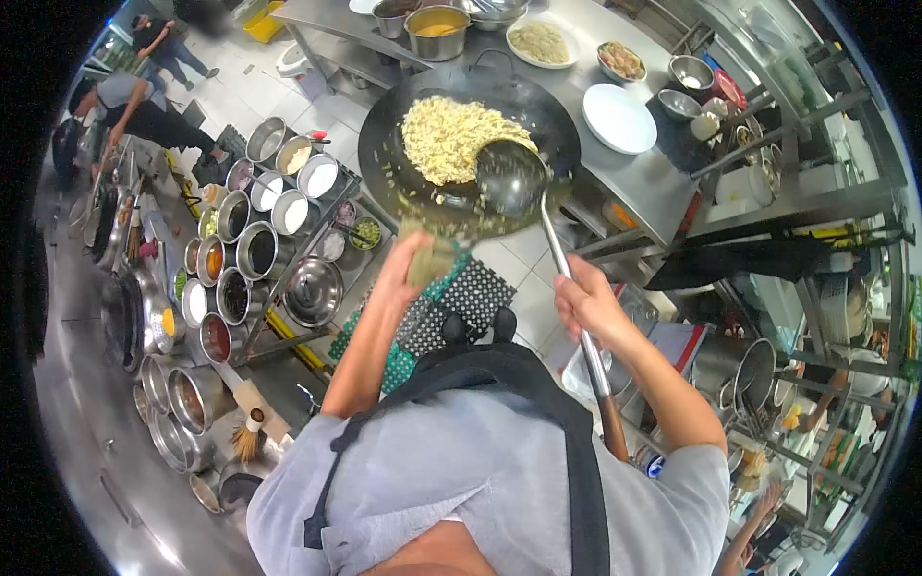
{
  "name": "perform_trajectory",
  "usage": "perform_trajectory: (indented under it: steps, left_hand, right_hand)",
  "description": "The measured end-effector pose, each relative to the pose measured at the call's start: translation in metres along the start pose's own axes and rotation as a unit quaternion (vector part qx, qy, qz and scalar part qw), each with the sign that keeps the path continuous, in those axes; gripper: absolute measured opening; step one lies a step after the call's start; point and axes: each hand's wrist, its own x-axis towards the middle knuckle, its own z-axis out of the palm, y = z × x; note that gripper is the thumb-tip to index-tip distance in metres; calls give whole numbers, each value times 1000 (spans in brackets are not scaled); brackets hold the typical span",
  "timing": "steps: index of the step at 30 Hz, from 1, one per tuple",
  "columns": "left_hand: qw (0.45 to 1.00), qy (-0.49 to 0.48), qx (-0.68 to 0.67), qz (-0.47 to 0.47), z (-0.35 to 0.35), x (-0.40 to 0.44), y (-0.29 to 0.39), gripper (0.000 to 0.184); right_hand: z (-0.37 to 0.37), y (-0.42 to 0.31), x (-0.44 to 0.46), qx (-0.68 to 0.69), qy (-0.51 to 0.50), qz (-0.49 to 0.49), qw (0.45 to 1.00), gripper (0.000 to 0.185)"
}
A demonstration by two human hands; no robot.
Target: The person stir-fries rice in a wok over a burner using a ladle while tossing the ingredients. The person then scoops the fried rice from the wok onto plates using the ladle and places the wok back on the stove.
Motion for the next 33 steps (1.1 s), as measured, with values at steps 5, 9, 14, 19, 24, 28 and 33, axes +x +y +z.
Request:
perform_trajectory:
  steps: [5, 9, 14, 19, 24, 28, 33]
  left_hand:
    - [982, 41, 155, 100, -66, -57, -82, 43]
    - [982, 76, 143, 94, -70, -56, -92, 41]
    - [997, 32, 36, -59, -83, -43, -71, 31]
    - [998, 43, -20, -38, -38, -65, -41, 30]
    - [999, -24, -15, -28, -39, 25, -34, 28]
    - [996, 15, 77, 41, -58, -68, -59, 43]
    - [984, 43, 149, 90, -92, -78, -84, 50]
  right_hand:
    - [15, 12, 41, 390, -146, 196, 888, 21]
    - [63, 25, 94, 524, -207, 204, 801, 21]
    - [65, 59, 122, 512, -157, 246, 808, 18]
    - [54, 36, 102, 422, -117, 186, 880, 16]
    - [42, 6, 73, 373, -121, 125, 911, 8]
    - [33, 12, 26, 380, -107, 129, 910, 14]
    - [56, 29, 47, 448, -122, 139, 875, 25]
